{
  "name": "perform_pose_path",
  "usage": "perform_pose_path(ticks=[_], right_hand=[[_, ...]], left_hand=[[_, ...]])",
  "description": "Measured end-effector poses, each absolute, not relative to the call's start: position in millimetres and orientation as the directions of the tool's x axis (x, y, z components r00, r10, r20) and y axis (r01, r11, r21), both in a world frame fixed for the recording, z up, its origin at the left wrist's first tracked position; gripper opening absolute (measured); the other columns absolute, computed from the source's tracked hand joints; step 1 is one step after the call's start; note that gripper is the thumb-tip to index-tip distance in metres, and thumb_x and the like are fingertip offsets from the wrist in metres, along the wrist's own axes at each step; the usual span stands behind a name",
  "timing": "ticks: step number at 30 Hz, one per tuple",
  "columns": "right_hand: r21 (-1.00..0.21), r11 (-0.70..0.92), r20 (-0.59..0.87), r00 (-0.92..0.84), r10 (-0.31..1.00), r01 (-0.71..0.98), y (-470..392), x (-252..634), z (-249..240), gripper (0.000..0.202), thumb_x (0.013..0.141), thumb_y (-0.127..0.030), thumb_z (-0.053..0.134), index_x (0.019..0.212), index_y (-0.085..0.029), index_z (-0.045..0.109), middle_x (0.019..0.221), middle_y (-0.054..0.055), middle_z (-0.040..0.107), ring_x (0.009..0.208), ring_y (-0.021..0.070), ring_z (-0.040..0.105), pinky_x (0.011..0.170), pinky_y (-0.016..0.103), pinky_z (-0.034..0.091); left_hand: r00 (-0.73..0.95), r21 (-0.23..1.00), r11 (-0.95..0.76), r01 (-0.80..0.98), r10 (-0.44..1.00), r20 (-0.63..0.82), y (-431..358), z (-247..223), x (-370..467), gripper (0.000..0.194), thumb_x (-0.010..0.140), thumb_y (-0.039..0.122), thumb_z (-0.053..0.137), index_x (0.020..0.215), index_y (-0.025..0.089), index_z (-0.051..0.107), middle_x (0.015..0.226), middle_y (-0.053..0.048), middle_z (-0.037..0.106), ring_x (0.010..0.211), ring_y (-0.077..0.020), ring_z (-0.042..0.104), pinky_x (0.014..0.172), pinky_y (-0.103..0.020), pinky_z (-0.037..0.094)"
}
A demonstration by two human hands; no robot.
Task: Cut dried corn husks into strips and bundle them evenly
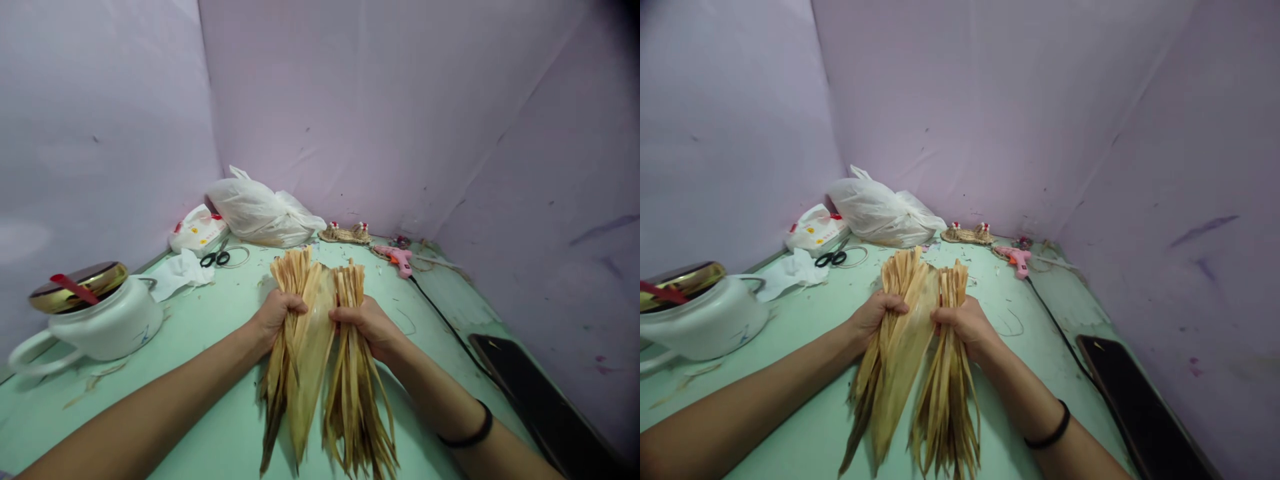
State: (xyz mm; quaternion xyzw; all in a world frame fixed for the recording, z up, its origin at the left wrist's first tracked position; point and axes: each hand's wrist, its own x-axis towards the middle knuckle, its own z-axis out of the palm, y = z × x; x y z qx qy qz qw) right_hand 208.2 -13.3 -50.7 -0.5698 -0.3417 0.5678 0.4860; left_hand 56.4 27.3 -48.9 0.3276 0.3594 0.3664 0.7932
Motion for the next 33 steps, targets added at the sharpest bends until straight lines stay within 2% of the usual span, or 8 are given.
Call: perform_pose_path(ticks=[4,15,21,25,29,31,33], right_hand=[[-0.956,-0.259,-0.279,0.157,0.947,-0.134,-13,207,-52,0.021,0.045,-0.016,0.065,0.064,-0.012,0.058,0.047,-0.002,0.055,0.043,0.0125,0.05,0.047,0.027,0.043],[-0.958,-0.248,-0.267,0.129,0.955,-0.141,-14,207,-53,0.039,0.047,-0.017,0.066,0.085,-0.011,0.064,0.072,0.006,0.069,0.065,0.0223,0.063,0.06,0.032,0.05],[-0.982,-0.191,-0.184,0.223,0.957,0.011,-13,203,-55,0.031,0.049,-0.012,0.056,0.079,-0.012,0.064,0.072,0.005,0.069,0.066,0.0214,0.063,0.059,0.029,0.05],[-0.98,-0.162,-0.129,0.257,0.958,0.112,-13,198,-54,0.03,0.049,-0.011,0.052,0.077,-0.012,0.063,0.074,0.005,0.068,0.067,0.0203,0.063,0.059,0.027,0.049],[-0.947,-0.165,-0.068,0.33,0.942,0.276,-9,203,-58,0.022,0.049,-0.012,0.052,0.069,-0.014,0.062,0.067,0.003,0.065,0.063,0.0184,0.06,0.053,0.024,0.046],[-0.934,-0.223,-0.104,0.385,0.917,0.278,-5,212,-62,0.018,0.049,-0.013,0.054,0.066,-0.014,0.062,0.061,0.002,0.063,0.059,0.0178,0.059,0.05,0.024,0.044],[-0.944,-0.278,-0.178,0.43,0.885,0.18,-1,224,-65,0.017,0.049,-0.014,0.057,0.065,-0.013,0.062,0.057,0.002,0.062,0.054,0.0175,0.058,0.047,0.024,0.044]], left_hand=[[0.409,0.81,0.483,-0.334,0.848,-0.337,28,-49,57,0.034,0.043,0.005,0.053,0.074,0.005,0.066,0.059,-0.01,0.068,0.052,-0.0263,0.064,0.055,-0.04,0.054],[0.416,0.8,0.48,-0.361,0.85,-0.322,29,-55,57,0.035,0.042,0.004,0.054,0.075,0.007,0.066,0.062,-0.008,0.069,0.058,-0.0258,0.064,0.061,-0.039,0.053],[0.404,0.802,0.488,-0.344,0.848,-0.342,26,-55,60,0.029,0.04,0.005,0.056,0.067,0.008,0.065,0.056,-0.006,0.066,0.053,-0.023,0.062,0.058,-0.036,0.052],[0.449,0.803,0.461,-0.376,0.849,-0.278,24,-58,62,0.032,0.039,0.005,0.057,0.07,0.01,0.066,0.057,-0.005,0.066,0.054,-0.0216,0.061,0.058,-0.034,0.051],[0.412,0.822,0.45,-0.348,0.861,-0.297,25,-59,61,0.022,0.038,0.006,0.056,0.059,0.01,0.063,0.047,-0.003,0.061,0.042,-0.0158,0.055,0.045,-0.027,0.046],[0.399,0.82,0.454,-0.347,0.863,-0.309,25,-56,60,0.017,0.038,0.006,0.054,0.054,0.01,0.061,0.042,-0.002,0.058,0.037,-0.0131,0.05,0.039,-0.024,0.042],[0.395,0.8,0.478,-0.363,0.857,-0.333,25,-51,58,0.015,0.039,0.006,0.053,0.051,0.011,0.059,0.041,-0.001,0.056,0.035,-0.0117,0.048,0.036,-0.022,0.04]])
